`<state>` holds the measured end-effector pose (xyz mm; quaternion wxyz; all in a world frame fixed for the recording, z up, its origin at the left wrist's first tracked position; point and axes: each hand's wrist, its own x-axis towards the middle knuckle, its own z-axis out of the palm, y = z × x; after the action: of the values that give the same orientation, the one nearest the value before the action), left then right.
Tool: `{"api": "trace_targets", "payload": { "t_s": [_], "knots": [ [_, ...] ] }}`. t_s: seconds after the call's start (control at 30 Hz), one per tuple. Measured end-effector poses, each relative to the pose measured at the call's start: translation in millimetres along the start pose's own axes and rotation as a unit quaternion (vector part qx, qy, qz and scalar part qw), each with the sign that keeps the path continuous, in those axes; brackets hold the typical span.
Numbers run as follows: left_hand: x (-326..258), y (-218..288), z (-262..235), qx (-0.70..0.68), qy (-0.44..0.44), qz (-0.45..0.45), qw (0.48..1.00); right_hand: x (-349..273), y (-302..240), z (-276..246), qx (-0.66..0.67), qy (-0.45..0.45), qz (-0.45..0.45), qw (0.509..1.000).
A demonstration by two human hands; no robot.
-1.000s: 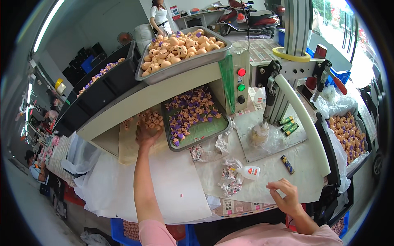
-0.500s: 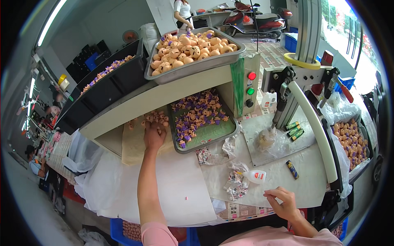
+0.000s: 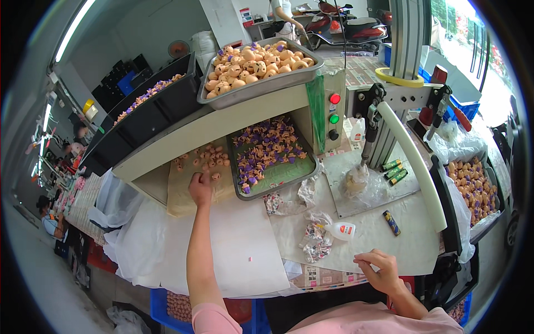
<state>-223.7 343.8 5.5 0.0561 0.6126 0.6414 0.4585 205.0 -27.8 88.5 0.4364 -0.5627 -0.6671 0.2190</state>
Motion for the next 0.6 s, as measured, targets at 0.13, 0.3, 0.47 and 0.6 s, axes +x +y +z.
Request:
{"api": "trace_targets", "payload": {
  "t_s": [0.13, 0.3, 0.47, 0.6],
  "knots": [
    [-8, -7, -25, -0.589, -0.053, -0.346, 0.728, 4, -5, -3, -0.001, 0.008, -0.01, 1.0],
    [-52, 33, -52, -0.74, -0.029, -0.403, 0.538, 20, 6, -2, -0.037, 0.036, -0.027, 0.998],
    [-120, 90, -66, -0.801, -0.167, -0.367, 0.443, 51, 8, 9, -0.14, 0.048, -0.061, 0.987],
    [-191, 160, -80, -0.781, -0.214, -0.385, 0.444, 57, 30, 24, -0.194, -0.022, -0.033, 0.98]
  ]
}}
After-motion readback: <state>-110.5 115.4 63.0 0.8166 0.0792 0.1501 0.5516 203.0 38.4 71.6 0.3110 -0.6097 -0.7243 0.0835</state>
